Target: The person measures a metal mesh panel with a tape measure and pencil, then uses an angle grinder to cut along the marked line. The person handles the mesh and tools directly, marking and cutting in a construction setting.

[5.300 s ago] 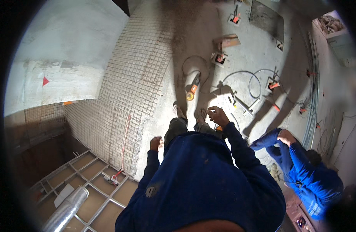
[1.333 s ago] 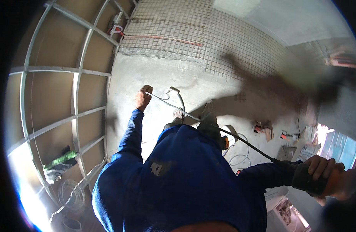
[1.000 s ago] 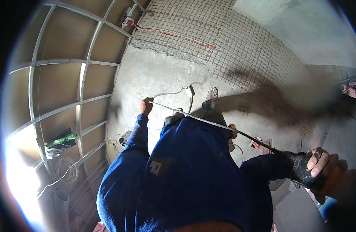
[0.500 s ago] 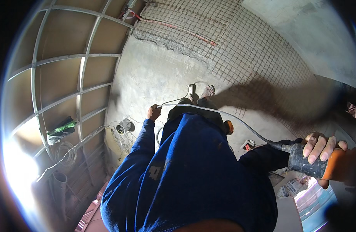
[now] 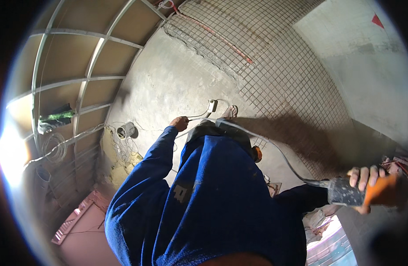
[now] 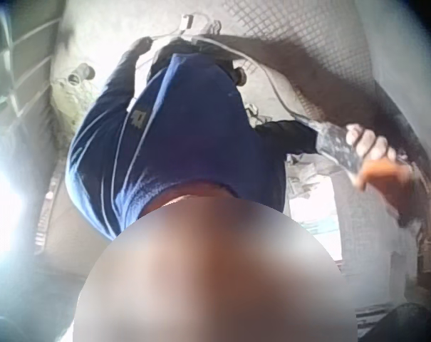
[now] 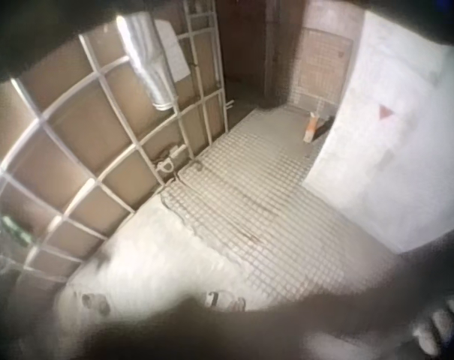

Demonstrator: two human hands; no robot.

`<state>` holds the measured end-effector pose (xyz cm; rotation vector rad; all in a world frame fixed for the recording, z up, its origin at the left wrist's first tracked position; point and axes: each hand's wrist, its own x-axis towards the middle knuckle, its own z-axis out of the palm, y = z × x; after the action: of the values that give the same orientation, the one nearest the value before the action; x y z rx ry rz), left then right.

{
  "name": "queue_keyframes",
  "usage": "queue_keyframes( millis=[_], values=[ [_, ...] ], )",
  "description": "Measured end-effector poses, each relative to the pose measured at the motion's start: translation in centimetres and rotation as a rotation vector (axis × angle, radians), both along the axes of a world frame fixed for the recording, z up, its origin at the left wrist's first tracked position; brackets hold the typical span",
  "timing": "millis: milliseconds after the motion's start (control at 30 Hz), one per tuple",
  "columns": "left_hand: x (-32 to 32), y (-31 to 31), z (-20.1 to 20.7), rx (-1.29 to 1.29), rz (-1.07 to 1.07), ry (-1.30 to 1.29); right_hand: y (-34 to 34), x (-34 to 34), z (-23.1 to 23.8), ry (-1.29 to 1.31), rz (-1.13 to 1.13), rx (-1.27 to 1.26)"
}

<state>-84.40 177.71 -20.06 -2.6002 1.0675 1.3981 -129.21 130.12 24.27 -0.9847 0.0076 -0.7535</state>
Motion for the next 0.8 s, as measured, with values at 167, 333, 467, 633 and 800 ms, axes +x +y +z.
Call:
queue_keyframes(
  millis=[167,333,467,633,800],
  values=[
    [-3.4,-3.4,-2.3,0.095,-0.222,0.166,2.7,4.5,-8.5,-0.126,-0.044,0.405],
    [-7.7,-3.9,-7.4,0.169,-0.306,0.177,6.4,7.9,-19.3,0.099,0.039,0.624],
    [-10.7,-2.3,-12.7,0.198,-0.197,0.231,9.0,10.8,-30.2,0.273,0.221,0.921],
    [-10.8,-1.5,-21.7,0.205,0.540,0.106,12.8,14.8,-45.9,0.317,0.413,1.307],
    [-8.3,-4.2,-33.0,-0.073,0.612,-0.081,17.9,14.8,-58.2,0.439,0.382,1.366]
  ],
)
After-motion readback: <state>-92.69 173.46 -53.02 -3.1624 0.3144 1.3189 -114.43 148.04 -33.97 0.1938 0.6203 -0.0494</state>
